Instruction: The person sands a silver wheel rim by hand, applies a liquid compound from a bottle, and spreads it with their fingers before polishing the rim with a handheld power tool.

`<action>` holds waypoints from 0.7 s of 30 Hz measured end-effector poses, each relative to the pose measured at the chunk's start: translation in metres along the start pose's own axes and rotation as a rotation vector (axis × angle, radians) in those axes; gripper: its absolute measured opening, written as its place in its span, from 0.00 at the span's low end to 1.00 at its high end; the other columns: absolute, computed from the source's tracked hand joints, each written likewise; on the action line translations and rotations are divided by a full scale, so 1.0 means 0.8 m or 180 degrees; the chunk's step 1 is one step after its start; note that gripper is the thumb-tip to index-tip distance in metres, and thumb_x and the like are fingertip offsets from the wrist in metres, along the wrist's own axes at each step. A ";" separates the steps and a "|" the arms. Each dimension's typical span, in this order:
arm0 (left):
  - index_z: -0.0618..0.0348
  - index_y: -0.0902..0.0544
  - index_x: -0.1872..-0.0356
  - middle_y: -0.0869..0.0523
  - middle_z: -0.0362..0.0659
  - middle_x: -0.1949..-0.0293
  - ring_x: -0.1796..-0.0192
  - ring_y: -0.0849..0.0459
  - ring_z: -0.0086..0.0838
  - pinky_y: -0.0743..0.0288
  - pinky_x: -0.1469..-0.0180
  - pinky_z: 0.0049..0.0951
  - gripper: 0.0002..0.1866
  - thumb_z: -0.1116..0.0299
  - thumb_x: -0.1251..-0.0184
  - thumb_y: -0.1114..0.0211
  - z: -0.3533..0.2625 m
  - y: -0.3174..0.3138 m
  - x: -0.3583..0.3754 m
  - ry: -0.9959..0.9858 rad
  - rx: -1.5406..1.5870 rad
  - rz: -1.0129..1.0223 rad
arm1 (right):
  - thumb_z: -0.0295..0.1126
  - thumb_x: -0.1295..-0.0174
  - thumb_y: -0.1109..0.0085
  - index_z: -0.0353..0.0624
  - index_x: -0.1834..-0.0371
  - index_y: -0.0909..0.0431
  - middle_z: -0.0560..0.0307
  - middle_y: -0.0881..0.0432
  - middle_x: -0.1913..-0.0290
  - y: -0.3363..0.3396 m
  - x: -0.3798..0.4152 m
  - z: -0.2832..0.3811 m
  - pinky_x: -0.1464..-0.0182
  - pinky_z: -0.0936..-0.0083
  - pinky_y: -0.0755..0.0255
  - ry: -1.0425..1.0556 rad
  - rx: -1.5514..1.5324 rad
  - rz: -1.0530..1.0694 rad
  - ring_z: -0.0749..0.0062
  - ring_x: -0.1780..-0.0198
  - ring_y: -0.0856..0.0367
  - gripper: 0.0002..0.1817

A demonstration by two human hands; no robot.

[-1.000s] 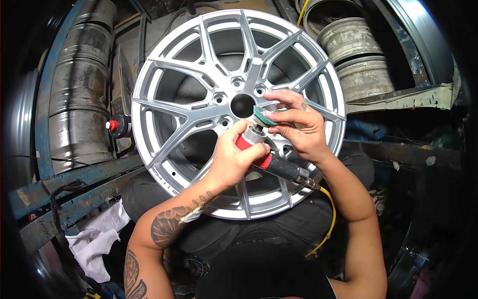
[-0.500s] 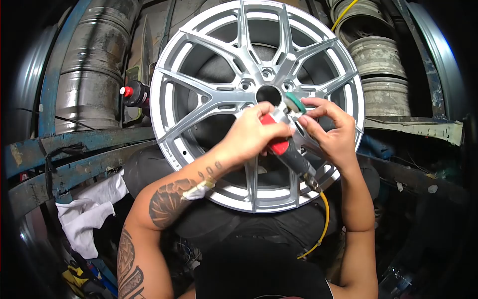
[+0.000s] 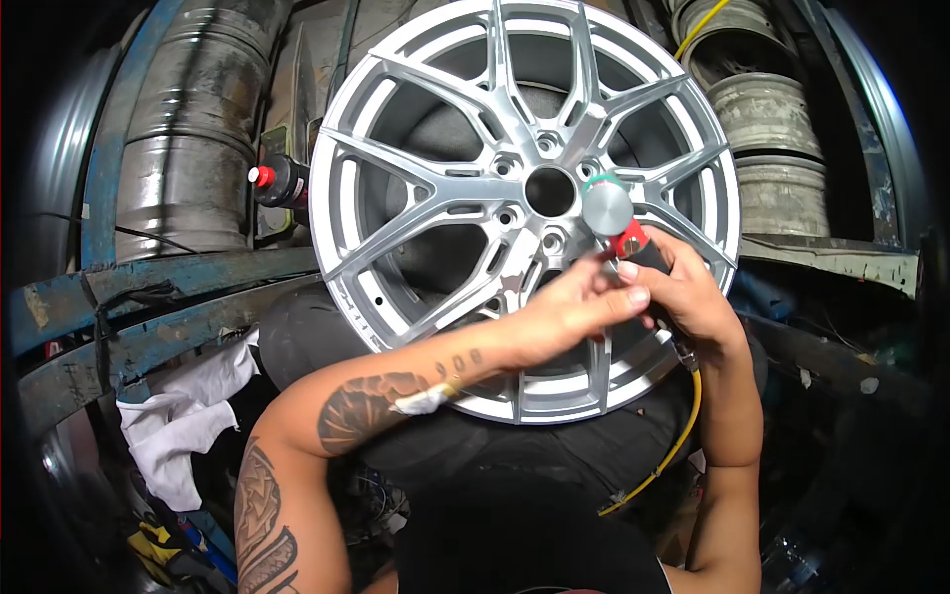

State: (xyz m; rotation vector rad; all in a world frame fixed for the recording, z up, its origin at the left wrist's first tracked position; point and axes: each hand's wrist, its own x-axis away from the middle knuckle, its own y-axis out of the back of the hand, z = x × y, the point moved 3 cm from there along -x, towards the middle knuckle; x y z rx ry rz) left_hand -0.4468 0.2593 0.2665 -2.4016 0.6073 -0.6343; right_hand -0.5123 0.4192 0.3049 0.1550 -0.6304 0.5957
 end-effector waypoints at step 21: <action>0.57 0.36 0.39 0.27 0.41 0.54 0.57 0.13 0.31 0.08 0.49 0.45 0.29 0.49 0.22 0.32 0.028 0.026 -0.044 0.0114 0.1314 -0.0611 | 0.52 0.19 0.50 0.40 0.53 0.23 0.58 0.25 0.77 -0.015 -0.054 -0.038 0.91 0.81 0.37 -0.1114 -0.1951 0.0514 0.76 0.89 0.29 0.22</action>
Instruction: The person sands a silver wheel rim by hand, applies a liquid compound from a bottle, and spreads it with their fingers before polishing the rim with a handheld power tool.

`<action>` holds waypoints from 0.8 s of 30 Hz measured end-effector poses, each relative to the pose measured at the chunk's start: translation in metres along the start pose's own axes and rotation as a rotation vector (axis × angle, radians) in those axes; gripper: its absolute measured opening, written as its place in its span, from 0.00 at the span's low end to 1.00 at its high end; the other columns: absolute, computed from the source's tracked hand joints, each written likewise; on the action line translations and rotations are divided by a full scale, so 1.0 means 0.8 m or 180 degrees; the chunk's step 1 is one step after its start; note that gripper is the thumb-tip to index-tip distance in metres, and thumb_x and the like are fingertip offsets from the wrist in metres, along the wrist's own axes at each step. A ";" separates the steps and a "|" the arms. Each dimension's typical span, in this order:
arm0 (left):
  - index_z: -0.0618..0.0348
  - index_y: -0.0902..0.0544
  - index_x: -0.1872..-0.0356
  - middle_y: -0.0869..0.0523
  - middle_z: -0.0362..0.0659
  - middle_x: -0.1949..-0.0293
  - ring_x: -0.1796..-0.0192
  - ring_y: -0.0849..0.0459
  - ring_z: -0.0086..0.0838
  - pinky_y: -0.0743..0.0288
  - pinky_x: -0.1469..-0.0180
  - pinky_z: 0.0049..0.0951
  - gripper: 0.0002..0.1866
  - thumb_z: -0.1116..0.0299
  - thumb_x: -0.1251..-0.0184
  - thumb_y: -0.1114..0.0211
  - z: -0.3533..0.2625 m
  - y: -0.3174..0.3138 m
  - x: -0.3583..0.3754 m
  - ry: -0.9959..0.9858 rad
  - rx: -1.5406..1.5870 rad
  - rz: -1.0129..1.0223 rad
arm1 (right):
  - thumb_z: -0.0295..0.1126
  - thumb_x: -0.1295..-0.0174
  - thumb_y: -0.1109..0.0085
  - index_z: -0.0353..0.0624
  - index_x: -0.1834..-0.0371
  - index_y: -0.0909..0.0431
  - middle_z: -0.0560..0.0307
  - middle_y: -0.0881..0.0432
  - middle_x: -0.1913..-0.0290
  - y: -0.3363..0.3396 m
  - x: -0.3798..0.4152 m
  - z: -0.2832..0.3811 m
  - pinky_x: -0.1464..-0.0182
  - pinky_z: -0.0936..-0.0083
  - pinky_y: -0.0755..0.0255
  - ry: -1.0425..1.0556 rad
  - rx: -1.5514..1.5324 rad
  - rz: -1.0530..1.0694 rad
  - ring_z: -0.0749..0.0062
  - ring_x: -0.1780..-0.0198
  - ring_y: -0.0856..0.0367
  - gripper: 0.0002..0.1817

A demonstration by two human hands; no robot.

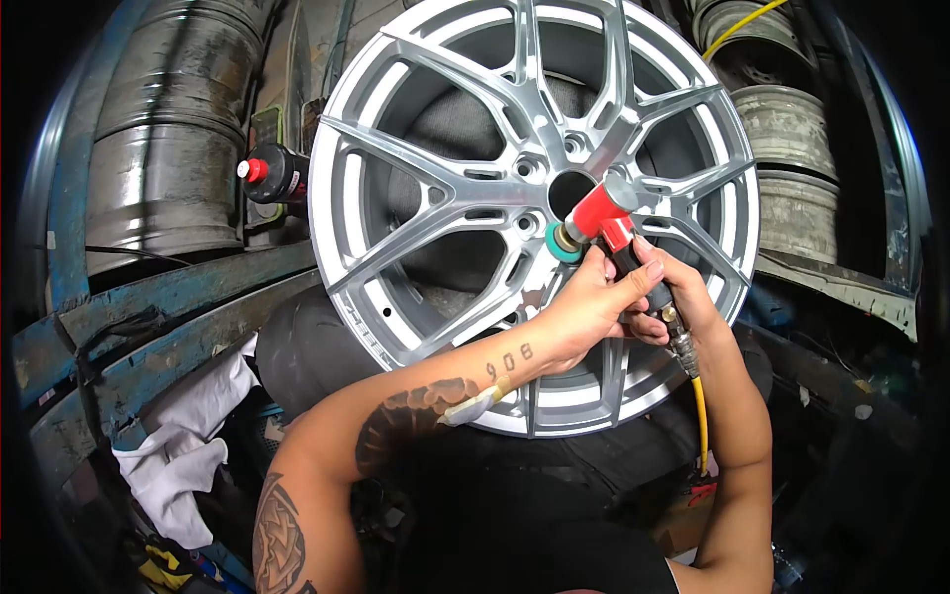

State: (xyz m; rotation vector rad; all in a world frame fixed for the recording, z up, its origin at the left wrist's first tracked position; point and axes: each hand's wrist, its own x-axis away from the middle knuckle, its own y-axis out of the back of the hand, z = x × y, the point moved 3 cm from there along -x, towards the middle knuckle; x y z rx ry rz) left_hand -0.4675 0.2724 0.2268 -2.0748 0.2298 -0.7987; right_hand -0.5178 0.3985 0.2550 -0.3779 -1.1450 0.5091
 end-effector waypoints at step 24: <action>0.55 0.47 0.23 0.23 0.44 0.41 0.45 0.17 0.28 0.17 0.37 0.42 0.37 0.54 0.18 0.35 -0.006 -0.016 0.038 0.0177 -0.0296 -0.0211 | 0.48 0.22 0.43 0.34 0.55 0.20 0.59 0.23 0.77 0.003 0.008 0.013 0.90 0.81 0.37 0.0249 0.1018 0.0120 0.77 0.90 0.29 0.23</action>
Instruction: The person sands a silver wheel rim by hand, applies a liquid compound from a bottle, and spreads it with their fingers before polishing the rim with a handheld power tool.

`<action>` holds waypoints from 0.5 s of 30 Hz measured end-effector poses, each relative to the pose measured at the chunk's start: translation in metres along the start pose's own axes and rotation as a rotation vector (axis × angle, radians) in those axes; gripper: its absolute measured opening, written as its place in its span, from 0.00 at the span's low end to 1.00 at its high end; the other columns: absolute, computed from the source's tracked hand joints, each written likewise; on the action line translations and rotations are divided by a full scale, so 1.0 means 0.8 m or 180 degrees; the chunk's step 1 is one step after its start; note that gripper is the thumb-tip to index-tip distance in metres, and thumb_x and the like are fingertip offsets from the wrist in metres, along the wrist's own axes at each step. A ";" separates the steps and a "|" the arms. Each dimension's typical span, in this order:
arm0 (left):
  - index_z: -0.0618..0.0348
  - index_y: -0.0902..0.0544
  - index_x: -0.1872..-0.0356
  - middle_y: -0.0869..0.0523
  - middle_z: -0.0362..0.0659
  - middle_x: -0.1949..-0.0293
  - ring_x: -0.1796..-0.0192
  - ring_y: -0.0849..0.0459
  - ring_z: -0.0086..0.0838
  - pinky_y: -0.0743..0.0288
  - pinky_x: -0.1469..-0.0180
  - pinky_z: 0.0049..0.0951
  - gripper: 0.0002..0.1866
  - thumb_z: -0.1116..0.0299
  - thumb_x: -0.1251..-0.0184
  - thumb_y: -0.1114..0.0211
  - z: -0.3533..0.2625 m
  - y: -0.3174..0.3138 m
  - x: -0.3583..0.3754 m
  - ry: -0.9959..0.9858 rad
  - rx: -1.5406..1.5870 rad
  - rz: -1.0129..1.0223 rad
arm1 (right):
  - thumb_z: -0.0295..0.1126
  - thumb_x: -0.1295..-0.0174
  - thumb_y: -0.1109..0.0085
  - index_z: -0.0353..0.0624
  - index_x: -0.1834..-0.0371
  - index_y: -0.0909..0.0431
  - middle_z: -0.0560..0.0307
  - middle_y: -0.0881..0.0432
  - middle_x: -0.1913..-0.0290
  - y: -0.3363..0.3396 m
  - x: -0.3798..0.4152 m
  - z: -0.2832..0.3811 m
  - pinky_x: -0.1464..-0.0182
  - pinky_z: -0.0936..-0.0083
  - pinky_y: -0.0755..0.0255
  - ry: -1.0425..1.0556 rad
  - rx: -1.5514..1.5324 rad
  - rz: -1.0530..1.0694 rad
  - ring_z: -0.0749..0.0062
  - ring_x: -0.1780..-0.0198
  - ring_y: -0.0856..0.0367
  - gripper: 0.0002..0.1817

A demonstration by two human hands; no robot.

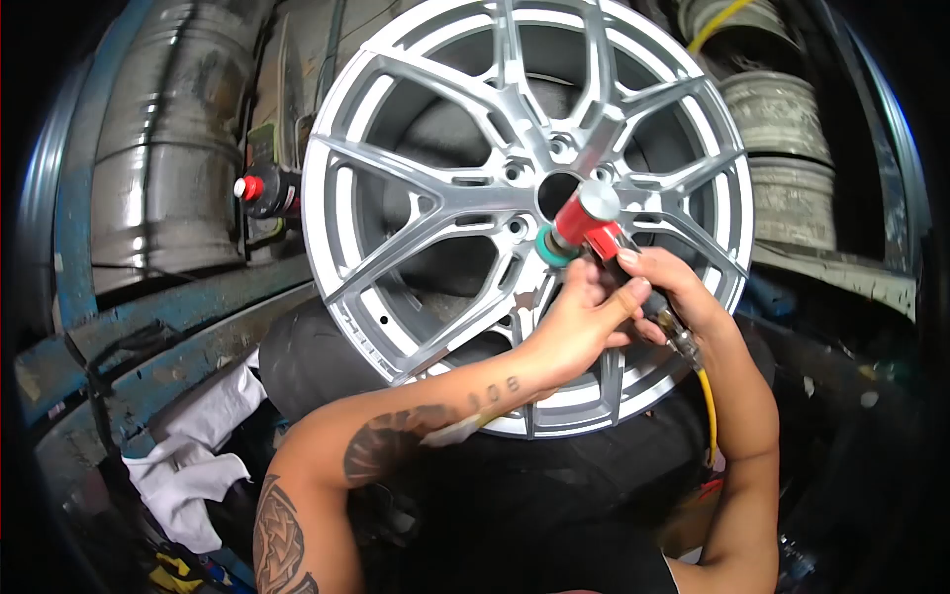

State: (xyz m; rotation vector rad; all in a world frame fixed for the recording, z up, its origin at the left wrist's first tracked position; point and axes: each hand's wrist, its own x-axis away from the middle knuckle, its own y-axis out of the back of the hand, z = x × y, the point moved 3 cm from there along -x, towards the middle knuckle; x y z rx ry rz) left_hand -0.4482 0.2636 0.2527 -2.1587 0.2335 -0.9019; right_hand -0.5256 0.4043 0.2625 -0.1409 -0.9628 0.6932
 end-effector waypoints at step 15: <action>0.32 0.19 0.32 0.31 0.31 0.67 0.66 0.30 0.23 0.21 0.52 0.29 0.19 0.54 0.19 0.42 -0.139 -0.055 0.232 -0.4760 -0.2960 0.1354 | 0.42 0.28 0.33 0.40 0.55 0.21 0.62 0.20 0.75 0.015 0.034 0.029 0.81 0.84 0.31 0.1498 -0.0910 -0.0640 0.81 0.83 0.24 0.16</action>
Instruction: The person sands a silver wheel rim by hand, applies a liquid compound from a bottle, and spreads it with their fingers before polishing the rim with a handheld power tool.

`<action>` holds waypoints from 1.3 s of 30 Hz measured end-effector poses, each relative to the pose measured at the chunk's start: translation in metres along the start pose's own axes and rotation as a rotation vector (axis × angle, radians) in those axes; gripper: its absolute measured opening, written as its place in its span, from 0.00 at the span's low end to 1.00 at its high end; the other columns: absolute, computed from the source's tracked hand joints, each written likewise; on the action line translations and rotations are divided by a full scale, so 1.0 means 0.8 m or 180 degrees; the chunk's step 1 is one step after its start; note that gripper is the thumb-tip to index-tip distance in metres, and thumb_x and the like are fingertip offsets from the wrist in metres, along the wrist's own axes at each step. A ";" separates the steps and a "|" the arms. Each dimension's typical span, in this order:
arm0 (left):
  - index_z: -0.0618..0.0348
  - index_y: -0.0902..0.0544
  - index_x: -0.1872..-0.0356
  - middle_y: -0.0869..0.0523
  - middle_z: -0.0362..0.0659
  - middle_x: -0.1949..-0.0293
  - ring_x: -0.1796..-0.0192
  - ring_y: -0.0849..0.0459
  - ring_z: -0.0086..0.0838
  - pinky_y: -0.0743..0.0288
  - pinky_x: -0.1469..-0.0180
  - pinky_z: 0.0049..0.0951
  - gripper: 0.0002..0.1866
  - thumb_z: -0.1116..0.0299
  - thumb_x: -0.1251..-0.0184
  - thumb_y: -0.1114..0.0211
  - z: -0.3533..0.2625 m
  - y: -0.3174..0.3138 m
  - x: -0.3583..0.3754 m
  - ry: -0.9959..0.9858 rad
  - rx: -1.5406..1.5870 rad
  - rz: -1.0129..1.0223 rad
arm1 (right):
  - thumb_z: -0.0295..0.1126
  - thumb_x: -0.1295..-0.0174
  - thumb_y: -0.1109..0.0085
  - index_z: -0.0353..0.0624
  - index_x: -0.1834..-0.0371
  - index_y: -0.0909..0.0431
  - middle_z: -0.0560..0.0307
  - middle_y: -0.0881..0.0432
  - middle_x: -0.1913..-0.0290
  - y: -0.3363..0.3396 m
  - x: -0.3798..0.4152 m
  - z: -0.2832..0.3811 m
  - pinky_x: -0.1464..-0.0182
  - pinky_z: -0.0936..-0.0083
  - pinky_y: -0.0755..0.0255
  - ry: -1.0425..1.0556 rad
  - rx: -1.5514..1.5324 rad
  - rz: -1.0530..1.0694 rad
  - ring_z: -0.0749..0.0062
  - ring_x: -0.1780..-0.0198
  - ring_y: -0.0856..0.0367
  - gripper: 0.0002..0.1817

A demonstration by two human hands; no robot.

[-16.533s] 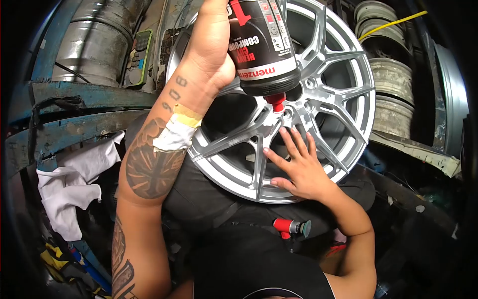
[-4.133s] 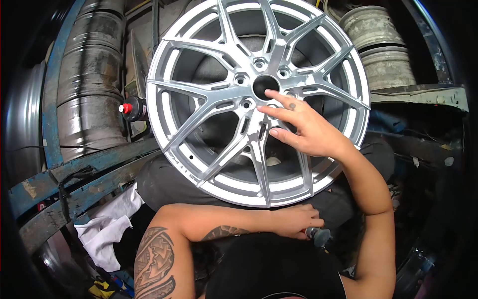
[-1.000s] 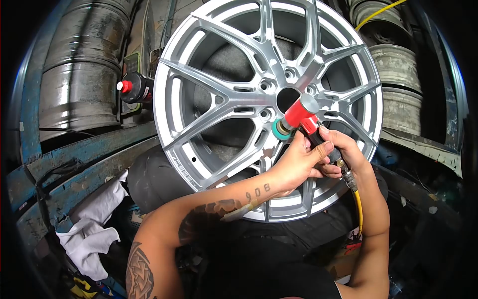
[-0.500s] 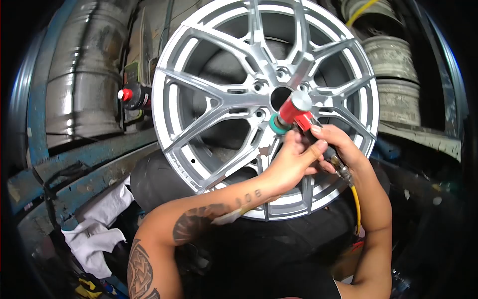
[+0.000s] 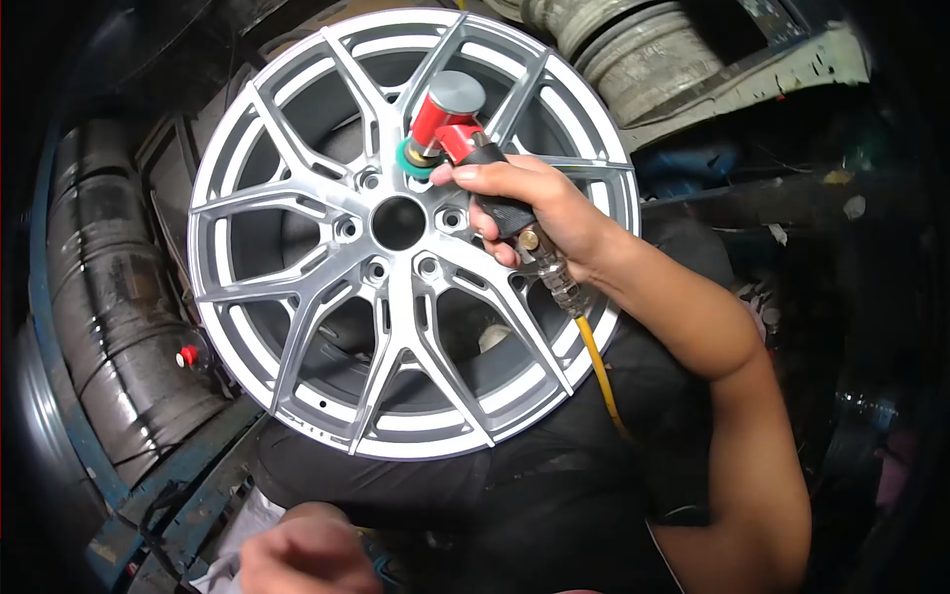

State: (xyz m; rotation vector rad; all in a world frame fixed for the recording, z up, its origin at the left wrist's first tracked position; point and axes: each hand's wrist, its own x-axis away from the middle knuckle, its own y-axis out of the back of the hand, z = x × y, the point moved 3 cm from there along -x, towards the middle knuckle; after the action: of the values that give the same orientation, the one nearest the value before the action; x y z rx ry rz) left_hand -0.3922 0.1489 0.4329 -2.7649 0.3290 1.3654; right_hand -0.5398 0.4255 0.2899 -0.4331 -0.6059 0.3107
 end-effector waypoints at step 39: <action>0.58 0.33 0.24 0.19 0.44 0.37 0.41 0.17 0.27 0.24 0.37 0.32 0.31 0.50 0.18 0.39 0.169 -0.153 0.112 0.4959 0.3270 -0.1252 | 0.25 0.32 0.35 0.45 0.13 0.53 0.48 0.25 0.33 -0.004 0.004 -0.003 0.66 0.82 0.23 0.0766 0.2754 -0.0331 0.77 0.61 0.18 0.47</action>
State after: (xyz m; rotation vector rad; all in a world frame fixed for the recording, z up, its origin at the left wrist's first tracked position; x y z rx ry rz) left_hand -0.4195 0.2704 0.2730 -2.0631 0.2984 -0.9812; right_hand -0.5354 0.4231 0.2917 0.3899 -0.2143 0.3824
